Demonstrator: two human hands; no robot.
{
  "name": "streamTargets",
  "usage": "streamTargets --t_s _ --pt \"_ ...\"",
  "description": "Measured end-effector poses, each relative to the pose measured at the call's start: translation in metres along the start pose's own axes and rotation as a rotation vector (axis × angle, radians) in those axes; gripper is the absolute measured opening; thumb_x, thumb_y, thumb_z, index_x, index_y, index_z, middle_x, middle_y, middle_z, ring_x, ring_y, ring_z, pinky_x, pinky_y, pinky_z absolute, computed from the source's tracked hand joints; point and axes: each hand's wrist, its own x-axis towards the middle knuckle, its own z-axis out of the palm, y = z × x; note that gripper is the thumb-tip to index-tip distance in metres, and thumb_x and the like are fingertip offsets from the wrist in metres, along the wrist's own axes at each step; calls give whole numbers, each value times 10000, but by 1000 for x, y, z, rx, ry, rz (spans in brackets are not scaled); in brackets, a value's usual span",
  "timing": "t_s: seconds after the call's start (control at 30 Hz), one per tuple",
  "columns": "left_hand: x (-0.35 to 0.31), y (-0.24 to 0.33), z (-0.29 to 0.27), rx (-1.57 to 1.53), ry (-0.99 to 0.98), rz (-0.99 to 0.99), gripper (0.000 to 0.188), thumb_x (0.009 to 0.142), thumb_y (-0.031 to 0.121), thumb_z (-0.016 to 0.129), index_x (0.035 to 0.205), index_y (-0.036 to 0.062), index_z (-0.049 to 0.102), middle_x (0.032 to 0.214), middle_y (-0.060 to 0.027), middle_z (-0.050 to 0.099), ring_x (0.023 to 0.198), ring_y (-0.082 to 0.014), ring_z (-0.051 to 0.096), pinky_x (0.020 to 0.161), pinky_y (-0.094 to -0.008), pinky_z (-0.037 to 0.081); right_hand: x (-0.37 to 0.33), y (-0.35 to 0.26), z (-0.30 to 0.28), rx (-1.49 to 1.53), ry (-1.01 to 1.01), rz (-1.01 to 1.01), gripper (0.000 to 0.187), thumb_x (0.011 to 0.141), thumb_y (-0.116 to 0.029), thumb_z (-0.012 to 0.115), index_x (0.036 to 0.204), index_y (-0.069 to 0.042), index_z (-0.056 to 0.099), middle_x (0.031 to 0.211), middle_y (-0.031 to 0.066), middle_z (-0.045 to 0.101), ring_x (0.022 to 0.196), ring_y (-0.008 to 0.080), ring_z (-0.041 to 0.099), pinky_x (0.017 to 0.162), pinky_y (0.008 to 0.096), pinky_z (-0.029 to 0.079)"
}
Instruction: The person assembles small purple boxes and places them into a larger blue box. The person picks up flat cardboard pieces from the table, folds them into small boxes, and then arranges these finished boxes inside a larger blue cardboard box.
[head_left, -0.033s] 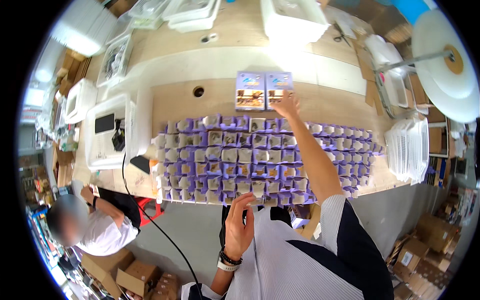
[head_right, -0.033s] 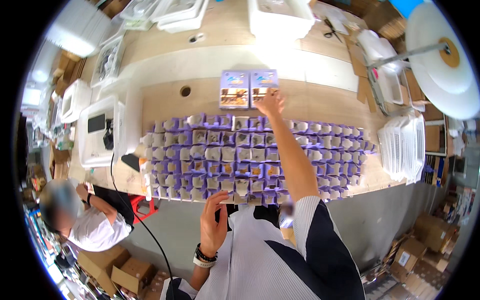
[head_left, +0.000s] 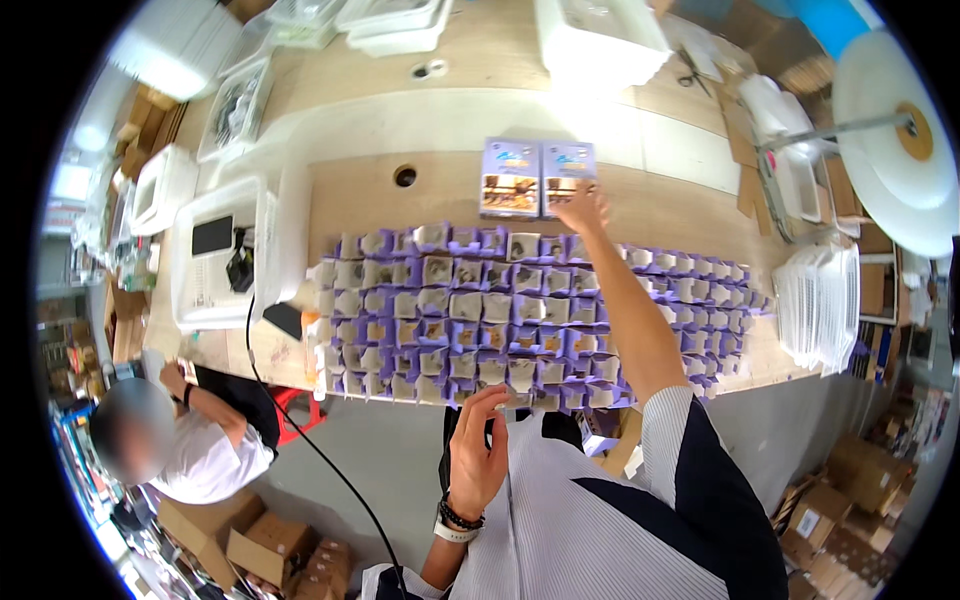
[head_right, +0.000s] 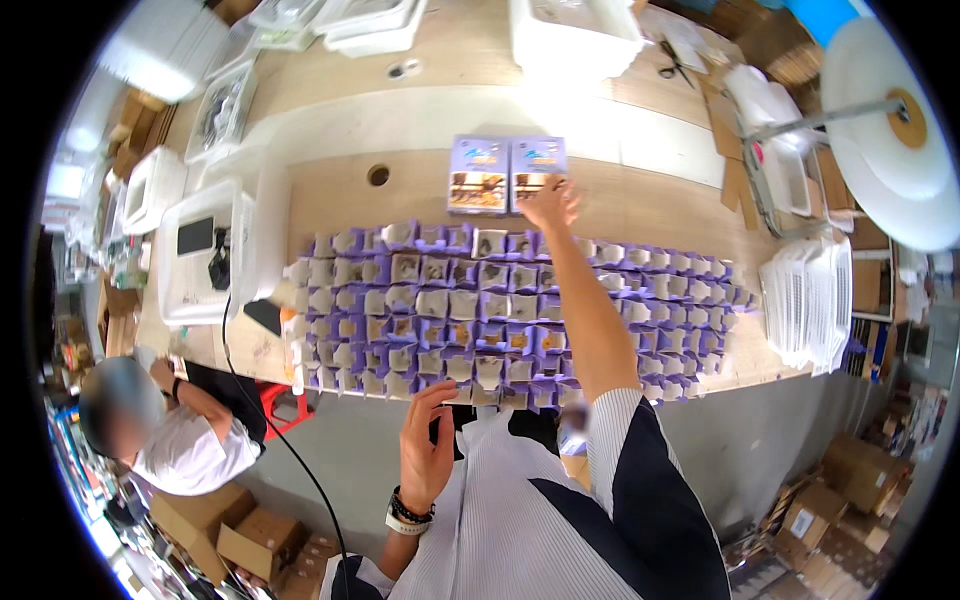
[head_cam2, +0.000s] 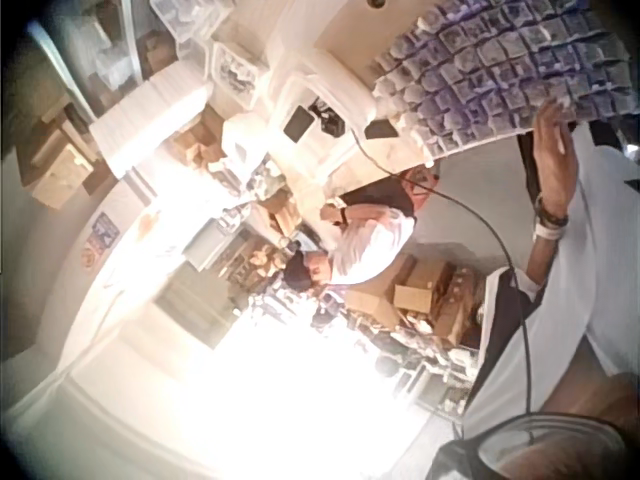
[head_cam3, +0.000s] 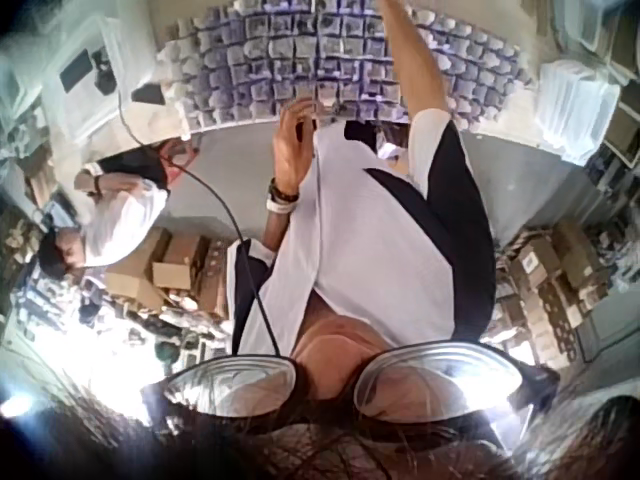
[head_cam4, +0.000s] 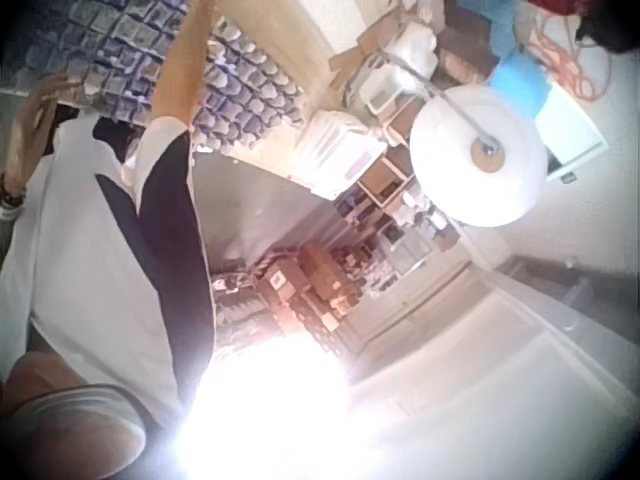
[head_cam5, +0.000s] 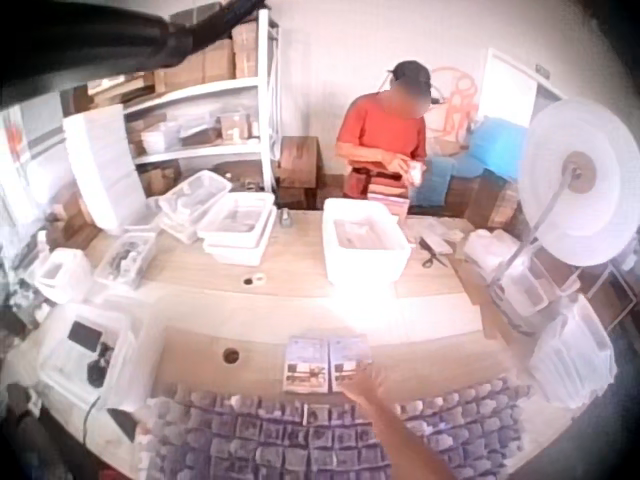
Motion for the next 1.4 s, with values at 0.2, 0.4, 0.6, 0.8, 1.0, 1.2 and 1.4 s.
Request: streamTargets --t_s 0.2,0.4,0.6,0.8,1.0,1.2,1.4 --pt "-8 -20 -42 -28 55 -57 310 933 -112 564 1219 -7 619 1295 -164 649 942 -293 674 793 -344 552 10 -8 21 5 65 85 1330 683 -559 853 1671 -150 62 1702 294 -15 1542 525 145 1167 686 284" --pt "-10 -26 -70 -16 71 -39 305 935 -95 579 1221 -2 629 1288 -160 660 965 -307 690 815 -356 562 7 -22 -7 87 124 124 1272 637 -550 844 1633 -87 202 1618 309 269 1465 455 356 1127 652 346" --pt "-9 -22 -92 -91 15 -35 291 949 -85 577 1222 5 627 1289 -161 661 1017 -321 693 824 -358 568 -87 -15 -87 944 -166 -52 785 859 -582 695 1467 -133 484 1327 71 626 1139 204 638 937 469 513" --pt "22 -10 -88 -210 -208 74 317 971 -57 576 1279 17 591 1368 -159 609 1156 -287 646 919 -338 537 -264 40 -102 1565 -444 -303 897 827 -616 667 1524 -97 445 1419 168 578 1247 355 598 983 577 502" --pt "24 -26 -64 -505 -326 -42 626 1027 126 629 1565 40 321 1569 -146 419 1396 -260 458 1106 -379 423 -400 56 -26 2170 -909 -306 903 785 -531 687 1544 -109 444 1506 130 520 1364 357 518 1120 556 424" --pt "21 -7 -81 -748 -505 -419 807 1003 199 697 1628 37 213 1489 -125 467 1333 -210 502 1108 -355 425 -445 91 11 1953 -870 -386 784 865 -307 682 1540 -1 426 1513 148 531 1405 284 493 1171 443 389" --pt "17 1 -75 -433 -280 -60 797 1000 115 657 1630 43 175 1527 -156 413 1361 -253 468 1123 -392 407 -474 26 -71 1263 -24 -429 765 915 -66 735 1594 -111 385 1581 134 417 1415 251 454 1058 390 482"
